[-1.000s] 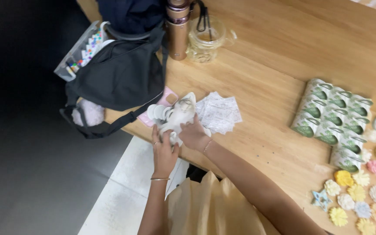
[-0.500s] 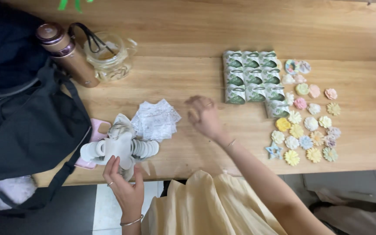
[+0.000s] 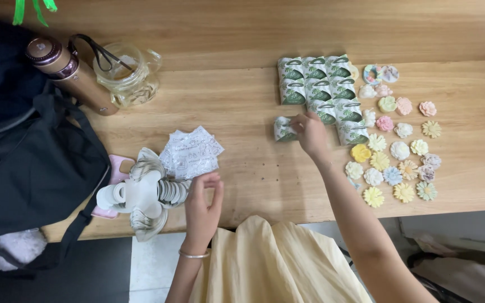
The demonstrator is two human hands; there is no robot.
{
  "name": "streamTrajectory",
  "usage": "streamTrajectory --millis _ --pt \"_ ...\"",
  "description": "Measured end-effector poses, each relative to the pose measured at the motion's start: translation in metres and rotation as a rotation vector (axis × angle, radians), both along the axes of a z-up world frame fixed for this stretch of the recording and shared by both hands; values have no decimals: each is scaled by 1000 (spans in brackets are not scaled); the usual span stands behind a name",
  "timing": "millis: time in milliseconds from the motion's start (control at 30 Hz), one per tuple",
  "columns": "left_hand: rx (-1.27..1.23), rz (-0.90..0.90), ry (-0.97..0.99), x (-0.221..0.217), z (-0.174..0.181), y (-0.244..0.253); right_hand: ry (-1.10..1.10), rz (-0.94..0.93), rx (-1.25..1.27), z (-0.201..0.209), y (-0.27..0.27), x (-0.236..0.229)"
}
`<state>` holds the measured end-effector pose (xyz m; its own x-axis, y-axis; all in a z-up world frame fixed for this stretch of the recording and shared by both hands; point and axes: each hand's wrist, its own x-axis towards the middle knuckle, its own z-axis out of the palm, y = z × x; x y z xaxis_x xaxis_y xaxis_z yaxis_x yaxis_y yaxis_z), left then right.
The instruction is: The recorder is packaging small decorative flower-shaped objects into small boxes and bags.
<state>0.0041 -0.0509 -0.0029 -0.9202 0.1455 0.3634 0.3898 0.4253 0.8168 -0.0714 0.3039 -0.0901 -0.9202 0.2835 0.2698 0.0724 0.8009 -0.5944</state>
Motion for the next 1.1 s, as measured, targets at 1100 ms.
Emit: streamTrajectory --millis 1100 --pt "492 -454 -824 -31 -184 52 -185 291 -795 -21 -112 101"
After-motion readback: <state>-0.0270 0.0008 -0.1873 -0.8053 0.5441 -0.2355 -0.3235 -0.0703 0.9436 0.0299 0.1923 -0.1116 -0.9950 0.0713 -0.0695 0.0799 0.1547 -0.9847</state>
